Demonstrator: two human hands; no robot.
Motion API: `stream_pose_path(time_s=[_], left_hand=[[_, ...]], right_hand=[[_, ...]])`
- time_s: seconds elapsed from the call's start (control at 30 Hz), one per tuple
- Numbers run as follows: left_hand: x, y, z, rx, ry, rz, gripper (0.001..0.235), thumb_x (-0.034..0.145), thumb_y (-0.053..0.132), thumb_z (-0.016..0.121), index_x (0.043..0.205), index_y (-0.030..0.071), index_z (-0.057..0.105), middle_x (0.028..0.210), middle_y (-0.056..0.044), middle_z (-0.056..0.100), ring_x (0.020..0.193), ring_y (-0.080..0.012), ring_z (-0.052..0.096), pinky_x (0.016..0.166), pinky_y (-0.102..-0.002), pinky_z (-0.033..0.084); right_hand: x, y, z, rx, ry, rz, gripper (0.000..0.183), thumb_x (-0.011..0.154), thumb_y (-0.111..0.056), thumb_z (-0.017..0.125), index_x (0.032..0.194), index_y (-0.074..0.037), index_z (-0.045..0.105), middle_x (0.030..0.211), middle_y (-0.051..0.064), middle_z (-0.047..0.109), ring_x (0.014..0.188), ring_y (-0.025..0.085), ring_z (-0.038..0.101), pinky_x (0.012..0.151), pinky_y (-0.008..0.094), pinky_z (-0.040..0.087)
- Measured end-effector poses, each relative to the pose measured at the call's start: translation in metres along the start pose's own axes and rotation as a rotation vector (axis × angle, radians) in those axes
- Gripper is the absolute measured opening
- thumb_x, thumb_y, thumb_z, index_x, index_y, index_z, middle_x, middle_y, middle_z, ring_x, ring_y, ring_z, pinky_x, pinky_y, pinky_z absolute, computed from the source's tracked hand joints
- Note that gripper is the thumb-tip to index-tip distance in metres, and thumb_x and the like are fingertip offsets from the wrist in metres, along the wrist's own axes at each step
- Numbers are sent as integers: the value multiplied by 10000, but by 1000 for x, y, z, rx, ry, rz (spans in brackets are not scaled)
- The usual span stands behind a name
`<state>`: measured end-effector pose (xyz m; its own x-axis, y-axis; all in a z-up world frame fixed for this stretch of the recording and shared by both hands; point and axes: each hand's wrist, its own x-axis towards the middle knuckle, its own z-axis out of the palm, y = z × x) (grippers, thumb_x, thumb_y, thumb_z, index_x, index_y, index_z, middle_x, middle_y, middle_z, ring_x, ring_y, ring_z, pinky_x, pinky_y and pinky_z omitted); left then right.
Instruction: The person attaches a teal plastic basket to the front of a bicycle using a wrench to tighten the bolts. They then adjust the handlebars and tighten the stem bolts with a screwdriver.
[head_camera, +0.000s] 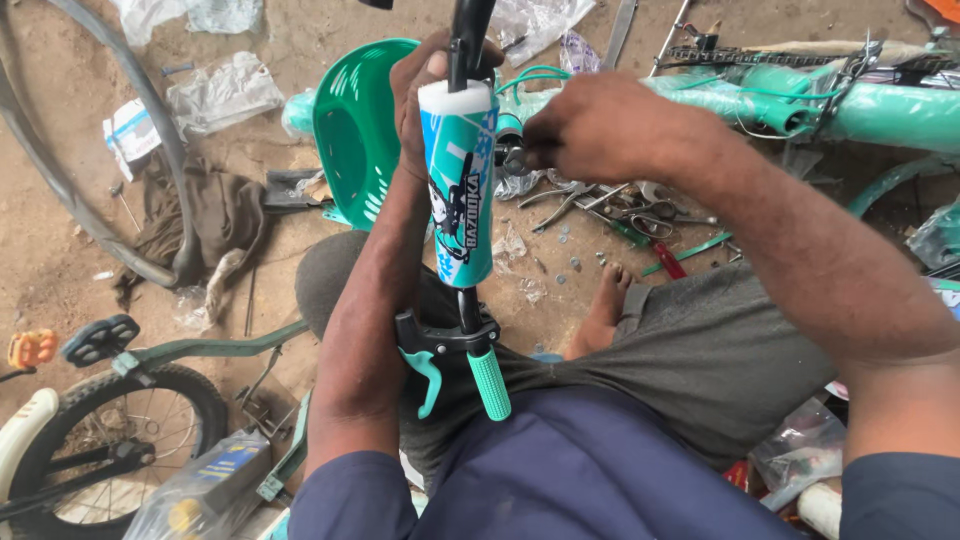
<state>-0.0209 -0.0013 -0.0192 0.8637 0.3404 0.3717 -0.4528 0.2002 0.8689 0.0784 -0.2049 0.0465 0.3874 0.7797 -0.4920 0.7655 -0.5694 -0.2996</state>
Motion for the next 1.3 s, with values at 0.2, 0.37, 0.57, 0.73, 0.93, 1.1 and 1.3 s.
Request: stream_pose_path(time_s=[0.2, 0.37, 0.57, 0.73, 0.93, 1.1, 1.3], left_hand=[[5, -15, 2, -196, 114, -184, 672, 1052, 583, 453, 1050, -31, 726, 833, -73, 698, 710, -134, 604, 619, -297, 448], [-3, -33, 0, -235, 118, -287, 715, 1044, 625, 429, 1029, -19, 738, 775, -40, 650, 702, -136, 589, 631, -288, 440], [-2, -30, 2, -105, 107, -180, 760, 1060, 674, 432, 986, -19, 737, 735, -18, 612, 675, -124, 564, 597, -282, 405], [9, -7, 5, -69, 98, -207, 778, 1029, 694, 424, 947, -16, 730, 694, -13, 602, 636, -117, 567, 559, -277, 401], [11, 3, 12, -39, 137, -244, 832, 986, 749, 434, 918, -22, 736, 666, -16, 606, 606, -113, 576, 533, -273, 403], [8, -1, 11, 17, 148, -248, 858, 958, 782, 424, 904, -18, 730, 650, -9, 607, 590, -102, 579, 508, -262, 391], [6, -9, 10, -38, 176, -260, 835, 965, 756, 451, 887, -22, 745, 658, -16, 617, 599, -116, 589, 527, -278, 414]], right_hand=[[-7, -76, 82, 1678, 493, 37, 241, 998, -293, 671, 1019, -54, 657, 733, 1, 609, 616, 122, 579, 551, 289, 491], [-4, -89, 164, 1630, 804, -123, 256, 1088, -292, 639, 1063, -40, 676, 830, -16, 584, 728, 66, 516, 640, 254, 436], [-31, 5, 75, 386, 299, 95, 327, 1032, -384, 550, 1209, -180, 735, 943, 150, 754, 808, 304, 720, 782, 443, 549], [-7, -20, -23, -100, 17, 6, 371, 899, -252, 599, 1234, -296, 753, 1039, 112, 757, 950, 329, 718, 858, 500, 553], [4, -4, -20, 49, -103, -46, 404, 883, -198, 636, 1275, -244, 717, 1039, 116, 759, 902, 330, 733, 843, 479, 575], [-11, -54, 56, 1446, 163, 221, 293, 987, -258, 649, 1121, 3, 652, 756, 68, 625, 695, 236, 644, 616, 441, 569], [-8, -104, 150, 1788, 816, -151, 187, 1149, -208, 635, 1114, -25, 641, 829, -19, 544, 735, 70, 483, 669, 308, 419]])
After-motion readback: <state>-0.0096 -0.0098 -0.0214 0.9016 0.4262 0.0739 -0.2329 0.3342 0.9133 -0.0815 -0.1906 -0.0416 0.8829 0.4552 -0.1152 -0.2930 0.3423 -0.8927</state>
